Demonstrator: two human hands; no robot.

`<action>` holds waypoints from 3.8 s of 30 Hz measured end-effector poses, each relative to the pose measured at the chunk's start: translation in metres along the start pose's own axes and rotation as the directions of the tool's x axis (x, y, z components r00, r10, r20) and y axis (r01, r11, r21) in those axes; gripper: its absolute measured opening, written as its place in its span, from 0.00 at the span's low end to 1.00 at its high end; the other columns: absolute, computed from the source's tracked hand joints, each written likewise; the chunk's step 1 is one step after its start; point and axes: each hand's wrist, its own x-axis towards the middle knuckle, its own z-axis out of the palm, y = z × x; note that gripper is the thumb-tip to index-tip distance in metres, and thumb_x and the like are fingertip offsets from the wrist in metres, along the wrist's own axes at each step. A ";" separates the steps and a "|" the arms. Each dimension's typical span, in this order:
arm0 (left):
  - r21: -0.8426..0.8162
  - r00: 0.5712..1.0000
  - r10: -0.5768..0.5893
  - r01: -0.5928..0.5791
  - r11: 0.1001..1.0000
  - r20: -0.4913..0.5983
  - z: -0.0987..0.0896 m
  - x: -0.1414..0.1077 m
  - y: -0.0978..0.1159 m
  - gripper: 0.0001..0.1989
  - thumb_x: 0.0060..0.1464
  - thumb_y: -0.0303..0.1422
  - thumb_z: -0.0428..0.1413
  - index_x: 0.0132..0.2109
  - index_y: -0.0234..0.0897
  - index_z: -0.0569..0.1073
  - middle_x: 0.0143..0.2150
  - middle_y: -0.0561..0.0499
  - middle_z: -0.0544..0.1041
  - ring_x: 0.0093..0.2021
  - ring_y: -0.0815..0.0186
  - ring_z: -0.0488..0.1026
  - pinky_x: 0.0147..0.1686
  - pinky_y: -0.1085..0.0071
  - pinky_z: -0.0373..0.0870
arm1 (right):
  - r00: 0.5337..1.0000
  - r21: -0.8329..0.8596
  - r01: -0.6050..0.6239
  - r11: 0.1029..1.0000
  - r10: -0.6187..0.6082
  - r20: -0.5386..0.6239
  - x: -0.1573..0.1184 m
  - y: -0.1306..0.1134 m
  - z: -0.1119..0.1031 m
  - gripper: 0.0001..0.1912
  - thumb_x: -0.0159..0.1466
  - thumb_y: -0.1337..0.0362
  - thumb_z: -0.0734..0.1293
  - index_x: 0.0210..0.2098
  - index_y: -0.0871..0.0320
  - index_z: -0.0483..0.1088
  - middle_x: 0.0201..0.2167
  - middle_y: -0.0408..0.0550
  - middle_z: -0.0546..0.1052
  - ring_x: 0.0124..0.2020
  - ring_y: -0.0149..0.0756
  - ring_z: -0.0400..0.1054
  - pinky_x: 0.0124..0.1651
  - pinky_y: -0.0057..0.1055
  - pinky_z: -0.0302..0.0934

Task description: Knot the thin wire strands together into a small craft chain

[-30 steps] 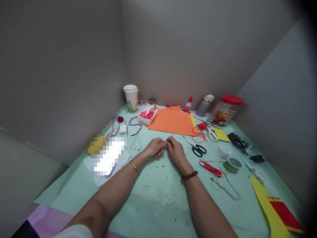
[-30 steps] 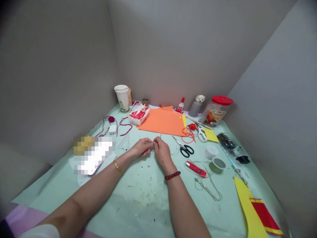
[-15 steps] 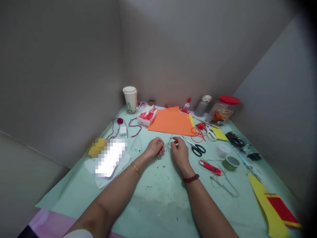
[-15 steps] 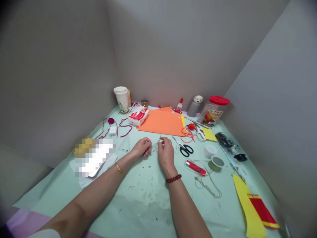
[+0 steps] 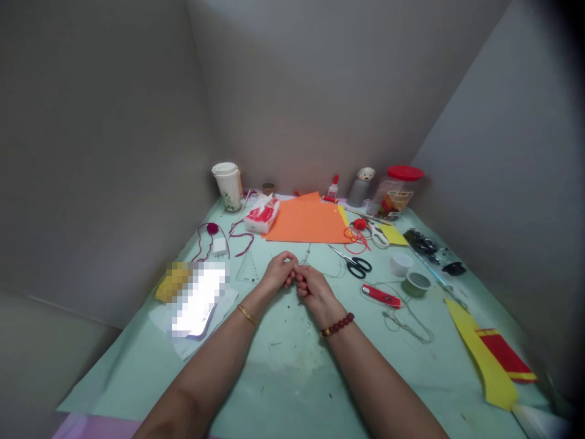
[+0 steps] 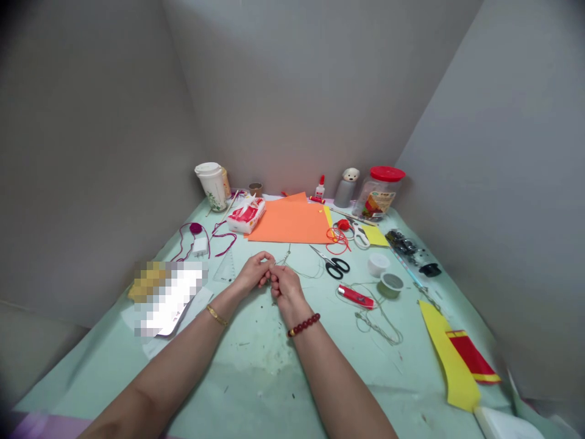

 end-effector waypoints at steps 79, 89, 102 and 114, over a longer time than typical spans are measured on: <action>0.655 0.932 0.247 -0.362 0.663 0.265 -0.018 0.052 0.007 0.12 0.50 0.34 0.51 0.35 0.36 0.77 0.28 0.53 0.75 0.28 0.69 0.66 0.29 0.75 0.57 | 0.998 -0.018 -0.049 0.999 0.049 0.028 -0.004 0.005 -0.008 0.07 0.51 0.70 0.60 0.24 0.56 0.54 0.16 0.34 0.59 0.13 0.21 0.50 0.14 0.21 0.42; 0.705 0.931 0.220 -0.364 0.609 0.291 -0.018 0.050 0.008 0.14 0.51 0.30 0.47 0.38 0.40 0.78 0.37 0.52 0.78 0.36 0.66 0.71 0.38 0.73 0.63 | 0.998 -0.017 -0.065 0.998 0.066 0.020 -0.002 0.005 -0.007 0.07 0.51 0.70 0.59 0.24 0.56 0.53 0.15 0.34 0.59 0.12 0.21 0.49 0.14 0.21 0.42; 0.677 0.959 0.159 -0.279 0.681 0.235 -0.012 0.045 0.012 0.13 0.48 0.35 0.51 0.34 0.33 0.77 0.26 0.53 0.73 0.27 0.70 0.64 0.27 0.76 0.58 | 0.998 -0.038 -0.061 0.997 0.062 0.016 -0.002 0.006 -0.007 0.06 0.51 0.70 0.59 0.24 0.56 0.53 0.15 0.35 0.59 0.12 0.22 0.49 0.13 0.21 0.43; 0.697 0.956 0.174 -0.292 0.655 0.237 -0.012 0.047 0.009 0.12 0.49 0.35 0.52 0.35 0.35 0.78 0.28 0.52 0.75 0.28 0.70 0.65 0.28 0.76 0.59 | 0.998 -0.025 -0.059 0.998 0.059 0.025 -0.003 0.005 -0.006 0.07 0.51 0.70 0.59 0.24 0.55 0.53 0.15 0.35 0.59 0.12 0.22 0.49 0.13 0.21 0.42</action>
